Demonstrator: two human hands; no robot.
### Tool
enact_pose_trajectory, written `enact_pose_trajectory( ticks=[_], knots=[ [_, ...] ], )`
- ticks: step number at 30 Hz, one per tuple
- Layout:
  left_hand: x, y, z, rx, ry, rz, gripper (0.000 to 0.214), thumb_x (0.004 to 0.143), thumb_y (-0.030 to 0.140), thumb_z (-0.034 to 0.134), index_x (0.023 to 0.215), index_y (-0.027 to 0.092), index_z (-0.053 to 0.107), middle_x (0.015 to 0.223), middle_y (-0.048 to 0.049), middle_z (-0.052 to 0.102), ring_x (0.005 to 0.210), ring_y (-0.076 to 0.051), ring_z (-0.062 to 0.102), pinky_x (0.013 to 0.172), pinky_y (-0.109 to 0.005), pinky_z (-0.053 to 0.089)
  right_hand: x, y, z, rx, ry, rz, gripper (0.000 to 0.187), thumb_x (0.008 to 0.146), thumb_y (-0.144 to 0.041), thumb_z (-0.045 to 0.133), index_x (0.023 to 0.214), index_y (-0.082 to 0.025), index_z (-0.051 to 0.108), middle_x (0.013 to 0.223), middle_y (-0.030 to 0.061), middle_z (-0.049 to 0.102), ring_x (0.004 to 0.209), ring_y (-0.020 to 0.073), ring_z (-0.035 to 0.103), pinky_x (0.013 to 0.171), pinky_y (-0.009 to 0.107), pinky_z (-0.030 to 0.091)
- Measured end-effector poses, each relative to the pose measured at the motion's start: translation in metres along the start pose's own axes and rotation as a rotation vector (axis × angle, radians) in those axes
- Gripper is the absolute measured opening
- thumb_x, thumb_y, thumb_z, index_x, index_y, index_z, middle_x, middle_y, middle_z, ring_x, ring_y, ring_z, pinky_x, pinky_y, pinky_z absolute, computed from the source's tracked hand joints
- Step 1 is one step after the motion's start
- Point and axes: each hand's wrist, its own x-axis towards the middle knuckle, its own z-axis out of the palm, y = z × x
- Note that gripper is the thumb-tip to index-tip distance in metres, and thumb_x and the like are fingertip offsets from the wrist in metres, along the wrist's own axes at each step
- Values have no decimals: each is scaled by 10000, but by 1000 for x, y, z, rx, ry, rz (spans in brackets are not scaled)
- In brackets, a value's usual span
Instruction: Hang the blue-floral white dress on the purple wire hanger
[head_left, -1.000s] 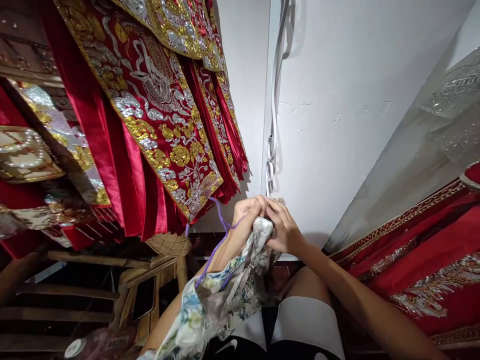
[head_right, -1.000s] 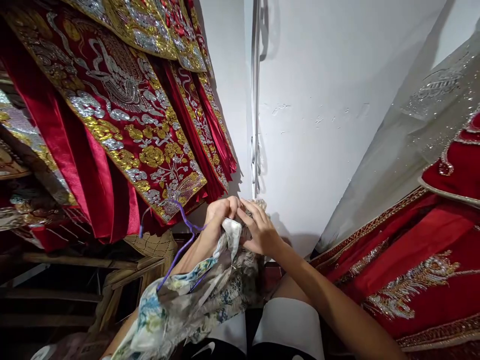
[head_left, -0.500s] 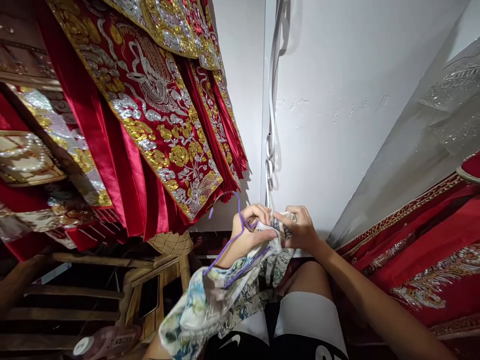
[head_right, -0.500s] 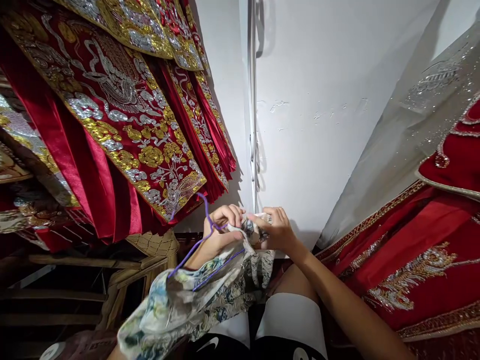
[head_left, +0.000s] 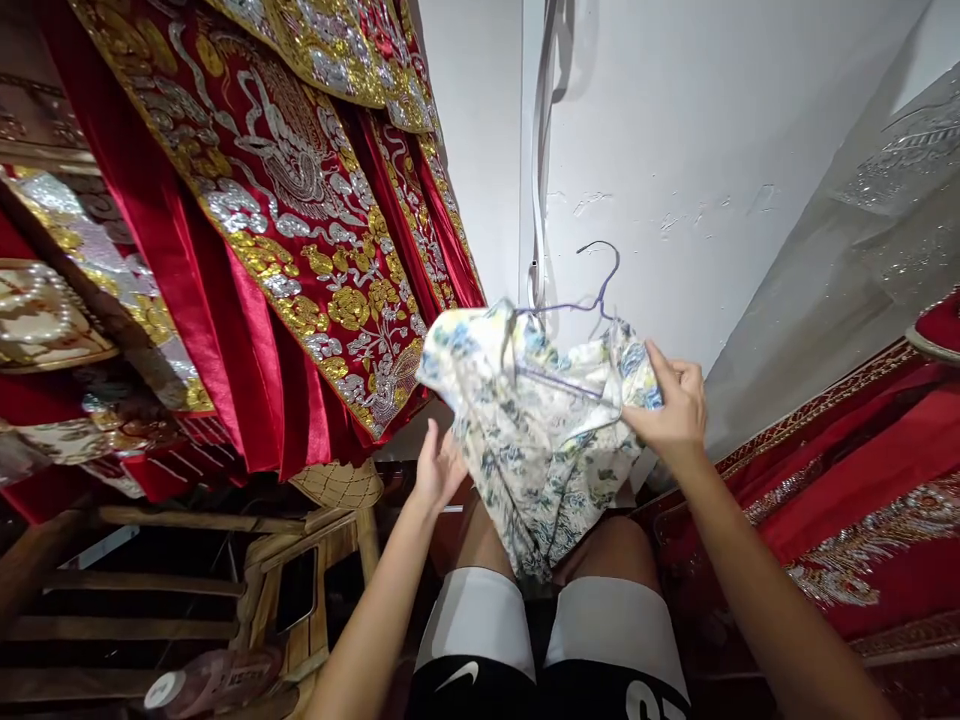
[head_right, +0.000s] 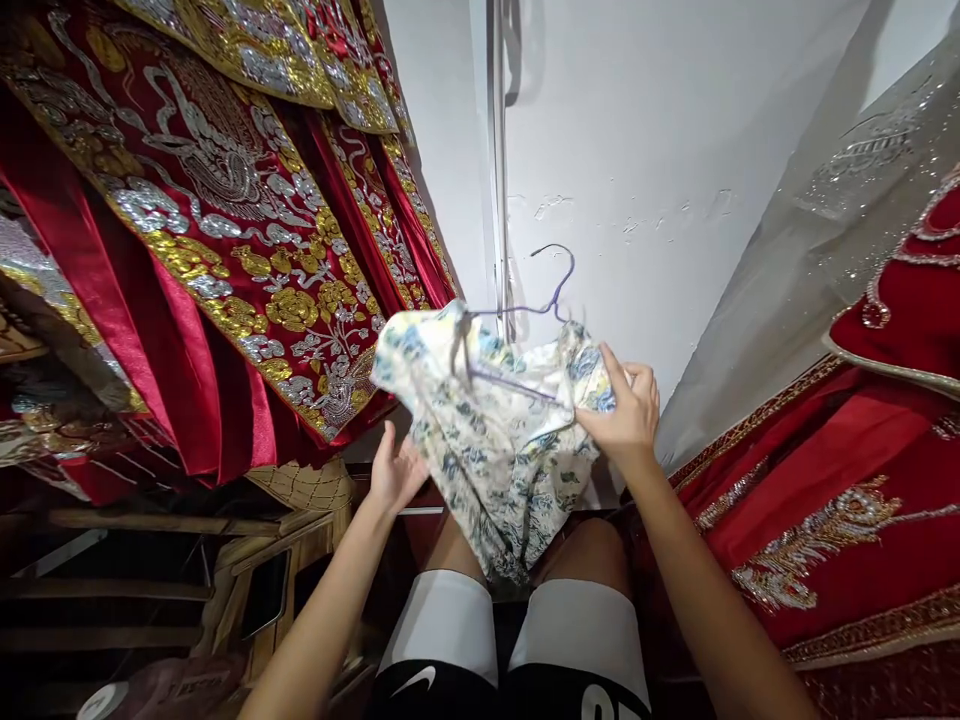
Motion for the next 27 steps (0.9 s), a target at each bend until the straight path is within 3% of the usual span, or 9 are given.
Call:
enact_pose_trajectory(
  ticks=[2,5,8,11,16,19,22,24,27],
  knots=[
    [-6,-15,2,-51,-4,-59,751,793,827,537,1194,211,693,1206,-135,739,1209,-338,658,1010,-458,524,19,-5,-5,-9,-28,44,818,735,-408,710,1520,-325,495,1091,88,469,1085,369,545,956,541,482],
    [-13,-43,14,-14,86,-88,634,689,620,821,1150,197,717,1288,-132,714,1292,-362,603,1093,-452,464,38,-23,-6,-1,-80,11,809,735,-441,730,1505,-321,516,1117,96,493,1115,375,545,978,543,466],
    [-24,-72,24,-33,226,-95,655,638,524,893,1174,201,702,1354,-136,677,1344,-370,563,1153,-452,420,42,-41,-6,27,-159,-55,819,717,-395,740,1503,-318,521,1143,102,526,1126,373,558,990,535,469],
    [-42,-95,28,-129,378,-138,747,655,445,907,1321,259,622,1446,-103,615,1425,-331,491,1200,-418,379,31,-49,-8,65,-224,-64,844,699,-326,728,1514,-318,510,1230,113,566,1190,381,558,1030,545,454],
    [-75,-120,42,-329,486,-238,808,737,439,858,1449,255,521,1483,-116,584,1458,-309,451,1212,-417,364,-33,-50,4,267,-216,70,596,816,-311,638,1411,-296,622,1549,72,496,1440,378,408,1193,581,296],
    [-82,-132,59,-364,429,-220,834,702,467,879,1430,226,550,1492,-132,574,1453,-325,456,1220,-422,353,-102,-59,30,641,-317,379,475,865,-459,638,1261,-209,717,1342,136,684,1286,347,592,1076,494,476],
    [-81,-141,69,-330,406,-199,856,671,493,892,1414,214,572,1500,-135,564,1475,-332,420,1242,-425,310,-162,-75,55,822,-282,666,471,799,-557,695,1057,-166,753,1081,156,771,1005,330,713,878,437,569],
    [-81,-145,70,-315,416,-208,849,681,496,883,1418,214,572,1502,-134,562,1495,-324,388,1252,-423,287,-182,-84,64,897,-298,723,422,820,-577,665,913,-173,738,921,125,774,878,295,713,796,393,563],
    [-84,-142,66,-305,429,-228,810,728,492,849,1435,224,558,1501,-128,565,1507,-304,372,1250,-415,295,-182,-89,63,943,-343,709,379,834,-561,654,784,-187,688,769,74,722,762,242,658,702,330,516]
  ],
)
